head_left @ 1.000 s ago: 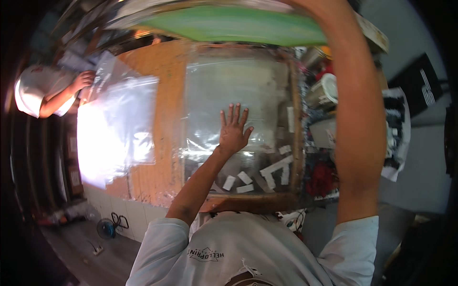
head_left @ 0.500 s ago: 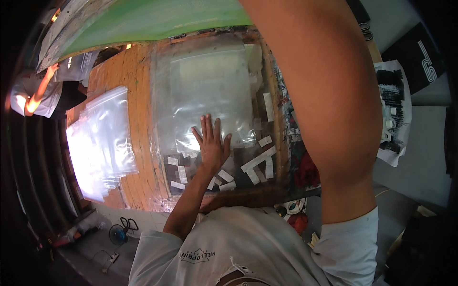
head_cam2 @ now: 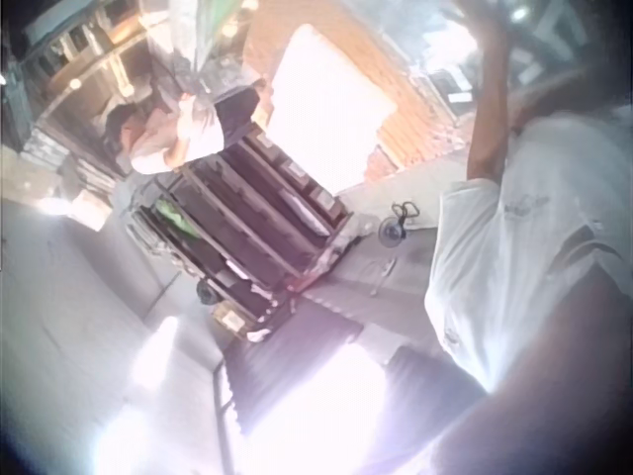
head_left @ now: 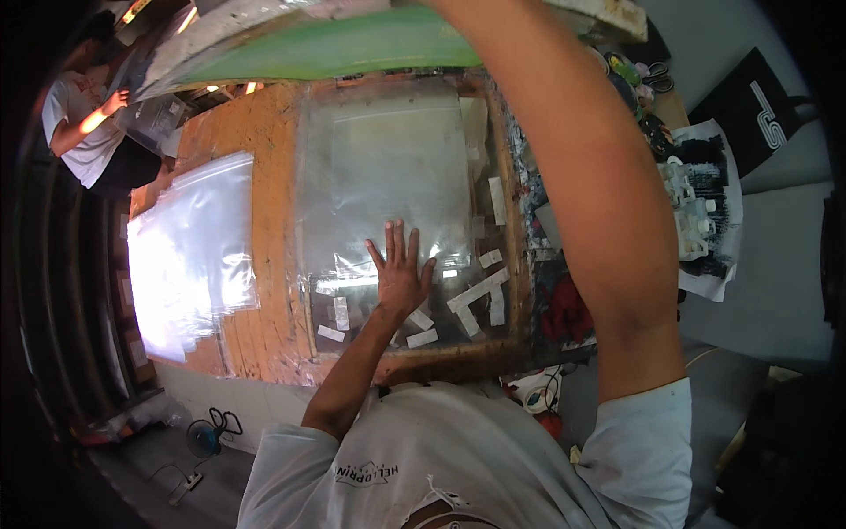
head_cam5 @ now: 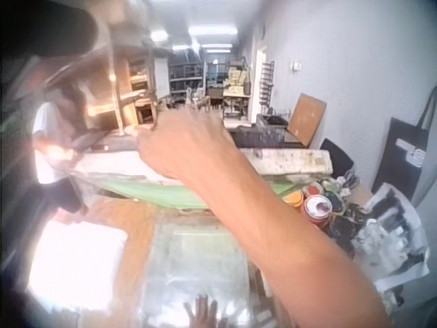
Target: The person performs screen printing on clear plastic bags by placing a bag on a flat surface, lowering the screen, and pulling a squeegee across the mesh to apply ink, repeating this process for several bags.
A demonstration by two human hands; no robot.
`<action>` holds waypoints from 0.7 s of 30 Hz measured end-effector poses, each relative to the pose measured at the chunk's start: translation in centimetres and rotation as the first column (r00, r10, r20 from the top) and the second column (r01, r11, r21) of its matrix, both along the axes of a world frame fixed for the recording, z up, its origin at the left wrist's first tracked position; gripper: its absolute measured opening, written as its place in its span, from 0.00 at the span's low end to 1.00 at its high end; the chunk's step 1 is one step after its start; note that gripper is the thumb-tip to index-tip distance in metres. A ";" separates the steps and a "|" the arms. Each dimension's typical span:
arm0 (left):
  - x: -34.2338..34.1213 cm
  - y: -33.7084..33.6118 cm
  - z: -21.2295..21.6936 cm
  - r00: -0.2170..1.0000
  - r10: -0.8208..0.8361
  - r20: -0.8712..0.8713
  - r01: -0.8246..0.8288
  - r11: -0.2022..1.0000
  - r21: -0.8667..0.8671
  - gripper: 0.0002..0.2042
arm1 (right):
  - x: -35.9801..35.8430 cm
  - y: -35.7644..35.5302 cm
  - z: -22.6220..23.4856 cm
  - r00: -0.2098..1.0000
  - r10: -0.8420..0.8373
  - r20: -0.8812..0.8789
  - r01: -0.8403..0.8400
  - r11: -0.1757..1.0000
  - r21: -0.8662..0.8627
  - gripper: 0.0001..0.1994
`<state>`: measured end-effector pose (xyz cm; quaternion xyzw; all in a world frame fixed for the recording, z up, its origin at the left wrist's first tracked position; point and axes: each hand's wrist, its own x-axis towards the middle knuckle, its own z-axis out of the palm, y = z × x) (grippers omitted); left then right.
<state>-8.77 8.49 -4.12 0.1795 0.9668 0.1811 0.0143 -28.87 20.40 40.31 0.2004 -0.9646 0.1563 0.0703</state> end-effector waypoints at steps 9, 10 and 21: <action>1.5 -2.1 9.7 0.980 0.199 0.022 -0.167 0.752 0.638 0.31 | 7.5 -1.4 -10.7 0.881 -0.023 -0.473 -0.011 0.998 -0.069 0.20; 3.0 -3.1 11.5 0.970 0.234 0.071 -0.191 0.544 0.817 0.30 | 10.0 -2.1 -12.6 0.879 -0.066 -0.472 0.022 0.995 -0.097 0.19; 7.5 -7.3 6.5 0.323 -0.175 0.930 -0.892 -0.384 0.237 0.31 | 18.9 -3.3 -36.5 0.997 -0.076 -0.025 0.077 0.996 0.055 0.37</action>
